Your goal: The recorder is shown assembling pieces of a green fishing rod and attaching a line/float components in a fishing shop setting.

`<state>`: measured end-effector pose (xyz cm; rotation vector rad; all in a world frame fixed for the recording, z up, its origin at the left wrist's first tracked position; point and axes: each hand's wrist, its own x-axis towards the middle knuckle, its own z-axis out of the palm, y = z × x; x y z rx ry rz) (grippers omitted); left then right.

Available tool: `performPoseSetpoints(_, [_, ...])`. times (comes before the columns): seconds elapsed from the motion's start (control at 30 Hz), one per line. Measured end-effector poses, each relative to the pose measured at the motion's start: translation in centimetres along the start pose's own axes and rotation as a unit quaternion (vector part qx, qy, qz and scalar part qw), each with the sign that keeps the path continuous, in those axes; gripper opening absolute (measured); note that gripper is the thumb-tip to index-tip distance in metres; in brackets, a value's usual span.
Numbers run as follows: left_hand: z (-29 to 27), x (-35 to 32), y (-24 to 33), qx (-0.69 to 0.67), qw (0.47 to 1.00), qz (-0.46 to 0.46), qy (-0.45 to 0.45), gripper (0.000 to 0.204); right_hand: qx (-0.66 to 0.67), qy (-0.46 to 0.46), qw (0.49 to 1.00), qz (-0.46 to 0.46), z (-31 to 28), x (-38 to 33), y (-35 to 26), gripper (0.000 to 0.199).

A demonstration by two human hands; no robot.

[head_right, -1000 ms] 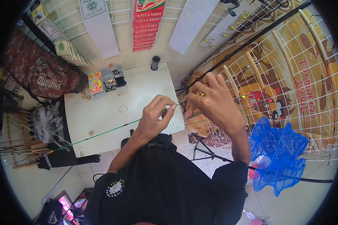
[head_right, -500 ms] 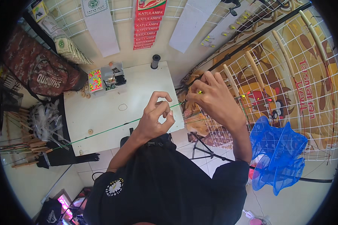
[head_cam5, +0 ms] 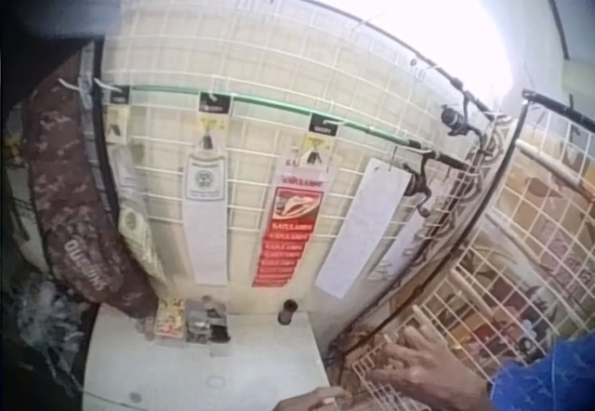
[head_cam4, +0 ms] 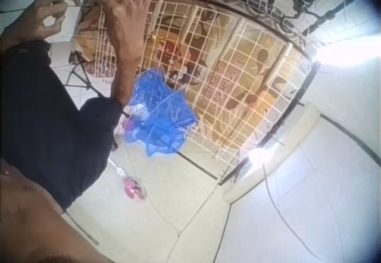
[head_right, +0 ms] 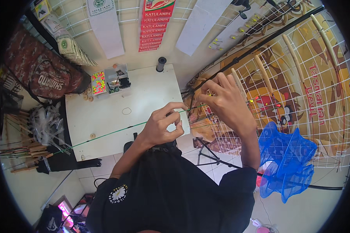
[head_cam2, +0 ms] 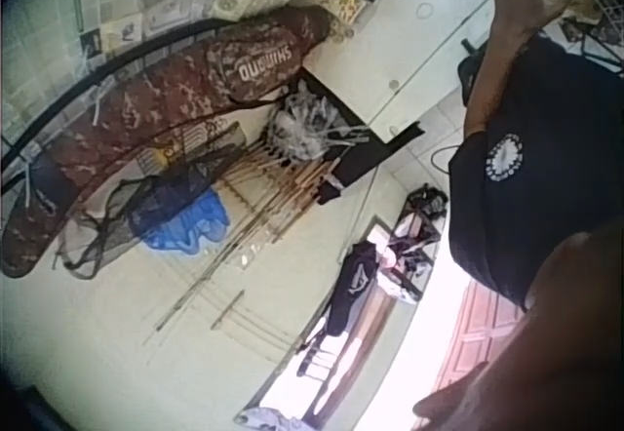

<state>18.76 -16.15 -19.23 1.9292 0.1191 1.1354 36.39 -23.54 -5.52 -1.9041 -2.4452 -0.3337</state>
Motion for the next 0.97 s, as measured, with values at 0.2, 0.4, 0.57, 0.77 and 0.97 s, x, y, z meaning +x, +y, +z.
performPoseSetpoints(0.2, [-0.2,0.2,-0.1,0.028,0.999,0.012,-0.011,0.016,0.000,0.007,1.000,-0.012,-0.2,0.2,-0.2,0.017])
performPoseSetpoints(0.4, [-0.4,0.2,-0.2,0.042,0.998,0.023,-0.032,0.014,0.007,-0.013,0.999,-0.040,0.5,0.4,0.4,0.019])
performPoseSetpoints(0.57, [-0.3,0.1,-0.6,0.053,0.997,0.041,-0.034,0.015,0.022,-0.051,0.998,-0.035,0.1,0.8,0.4,0.020])
performPoseSetpoints(0.77, [-0.6,0.3,-0.2,0.048,0.998,0.019,-0.027,0.017,0.011,-0.061,0.998,-0.033,-0.2,0.7,0.5,0.022])
performPoseSetpoints(0.97, [-0.5,0.1,-0.6,0.052,0.998,0.034,-0.033,0.014,-0.002,-0.082,0.996,-0.029,-0.6,0.6,0.1,0.024])
